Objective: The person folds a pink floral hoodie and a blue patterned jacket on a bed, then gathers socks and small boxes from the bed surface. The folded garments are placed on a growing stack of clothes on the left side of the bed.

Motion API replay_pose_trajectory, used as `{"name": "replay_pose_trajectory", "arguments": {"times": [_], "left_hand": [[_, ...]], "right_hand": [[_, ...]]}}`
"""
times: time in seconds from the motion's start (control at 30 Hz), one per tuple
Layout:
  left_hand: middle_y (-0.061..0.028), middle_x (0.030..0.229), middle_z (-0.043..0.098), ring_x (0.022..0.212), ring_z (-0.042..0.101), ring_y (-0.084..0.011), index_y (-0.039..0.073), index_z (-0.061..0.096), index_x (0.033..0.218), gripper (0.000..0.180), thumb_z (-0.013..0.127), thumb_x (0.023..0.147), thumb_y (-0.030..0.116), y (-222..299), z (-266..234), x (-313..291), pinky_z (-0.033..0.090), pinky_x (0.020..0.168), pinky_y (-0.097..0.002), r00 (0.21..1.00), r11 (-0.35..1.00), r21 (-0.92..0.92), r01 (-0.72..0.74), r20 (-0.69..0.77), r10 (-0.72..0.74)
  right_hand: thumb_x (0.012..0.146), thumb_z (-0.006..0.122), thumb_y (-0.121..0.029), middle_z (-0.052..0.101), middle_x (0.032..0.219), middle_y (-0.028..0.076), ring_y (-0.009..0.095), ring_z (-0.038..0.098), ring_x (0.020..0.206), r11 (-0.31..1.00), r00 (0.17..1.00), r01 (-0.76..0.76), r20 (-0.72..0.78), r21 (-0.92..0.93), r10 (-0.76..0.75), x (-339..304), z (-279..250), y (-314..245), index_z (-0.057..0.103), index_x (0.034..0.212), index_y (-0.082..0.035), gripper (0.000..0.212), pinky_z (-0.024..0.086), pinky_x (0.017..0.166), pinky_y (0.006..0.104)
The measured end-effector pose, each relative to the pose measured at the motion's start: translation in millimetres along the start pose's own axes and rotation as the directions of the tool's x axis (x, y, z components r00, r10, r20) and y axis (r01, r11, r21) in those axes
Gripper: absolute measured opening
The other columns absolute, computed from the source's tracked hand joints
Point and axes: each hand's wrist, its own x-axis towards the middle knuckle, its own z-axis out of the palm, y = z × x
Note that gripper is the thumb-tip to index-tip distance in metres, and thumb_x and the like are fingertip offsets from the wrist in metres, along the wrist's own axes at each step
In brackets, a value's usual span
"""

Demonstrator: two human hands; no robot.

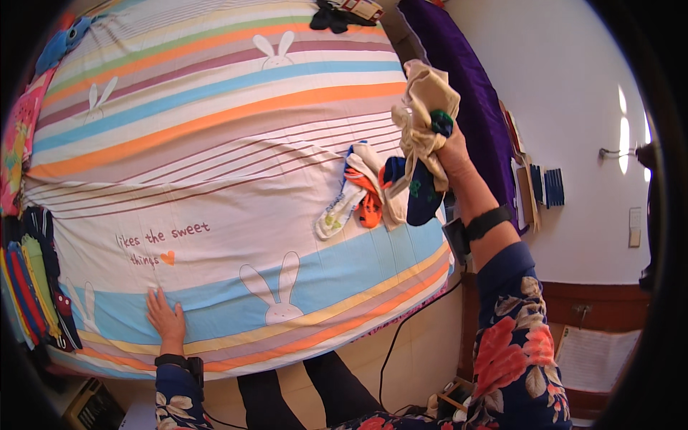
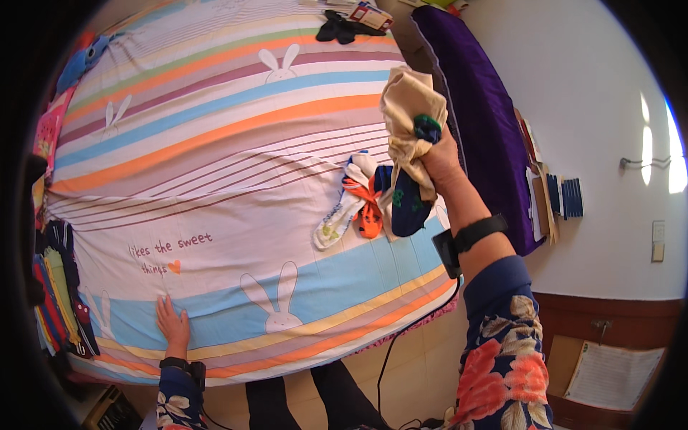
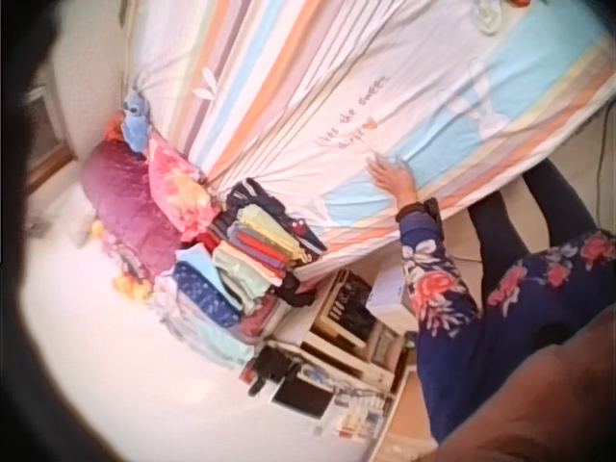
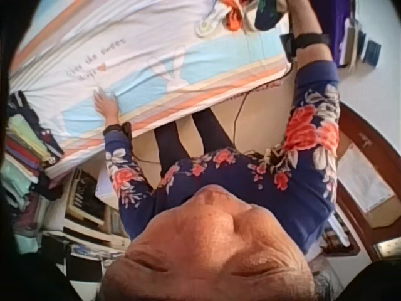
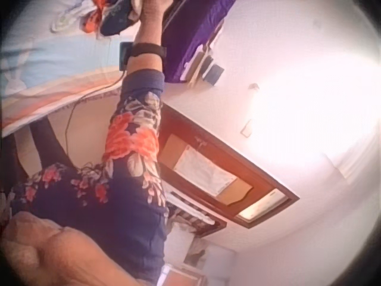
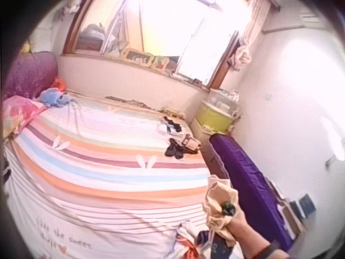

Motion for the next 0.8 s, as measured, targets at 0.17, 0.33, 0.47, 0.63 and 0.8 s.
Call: {"name": "replay_pose_trajectory", "arguments": {"times": [0.17,0.33,0.47,0.63,0.8], "left_hand": [[-0.0195,0.132,0.032,0.123,0.03,-0.0338,0.007,0.035,0.127,0.063,0.062,0.07,0.01,64.7,-16.8,-2.0,0.024,0.101,-0.0423,0.979,0.943,-0.288,-0.167,-0.164,0.123],[-0.0166,0.12,0.047,0.113,0.044,-0.0256,0.004,0.038,0.125,0.054,0.059,0.076,0.01,164.5,-33.9,12.5,0.035,0.094,-0.034,0.948,0.588,-0.808,-0.022,0.17,0.27],[-0.0128,0.116,0.049,0.103,0.047,-0.016,0.005,0.039,0.126,0.051,0.059,0.081,0.02,238.4,-47.6,21.1,0.038,0.088,-0.0287,0.915,0.32,-0.931,0.174,0.273,0.298],[-0.0181,0.122,0.043,0.11,0.044,-0.022,0.004,0.034,0.128,0.056,0.059,0.081,0.021,290.4,-36.2,14.1,0.036,0.092,-0.0318,0.927,0.366,-0.923,0.116,0.233,0.293],[-0.0217,0.126,0.039,0.117,0.039,-0.0269,0.003,0.026,0.132,0.063,0.059,0.081,0.019,317.2,-16.1,22.2,0.033,0.097,-0.035,0.93,0.36,-0.932,0.032,0.16,0.332]], "right_hand": [[0.057,0.079,-0.003,0.056,0.098,0.002,0.013,0.054,0.086,0.985,0.987,-0.142,-0.056,0.099,0.148,-32.1,-21.6,18.2,0.047,0.112,-0.008,0.064,0.048,0.075,0.0284],[0.055,0.079,-0.001,0.055,0.096,0.006,0.015,0.056,0.084,0.971,0.993,-0.115,-0.014,0.211,0.12,-40.2,-12.4,39.4,0.046,0.108,-0.004,0.063,0.05,0.072,0.0296],[0.048,0.079,-0.001,0.055,0.099,0.005,0.016,0.055,0.087,0.962,0.996,-0.055,0.078,0.269,0.036,-32.6,5.3,70.4,0.047,0.113,-0.006,0.072,0.049,0.076,0.0299],[0.054,0.076,-0.036,0.056,0.108,0.014,0.029,0.053,0.102,0.796,0.955,-0.24,0.014,-0.555,0.297,-36.6,32.3,117.2,0.036,0.127,-0.01,0.086,0.042,0.085,0.0354],[0.061,0.07,-0.04,0.054,0.11,0.02,0.034,0.053,0.102,0.76,0.966,-0.199,0.009,-0.618,0.26,-45.7,39.7,129.3,0.03,0.131,-0.011,0.086,0.042,0.085,0.0382]]}}
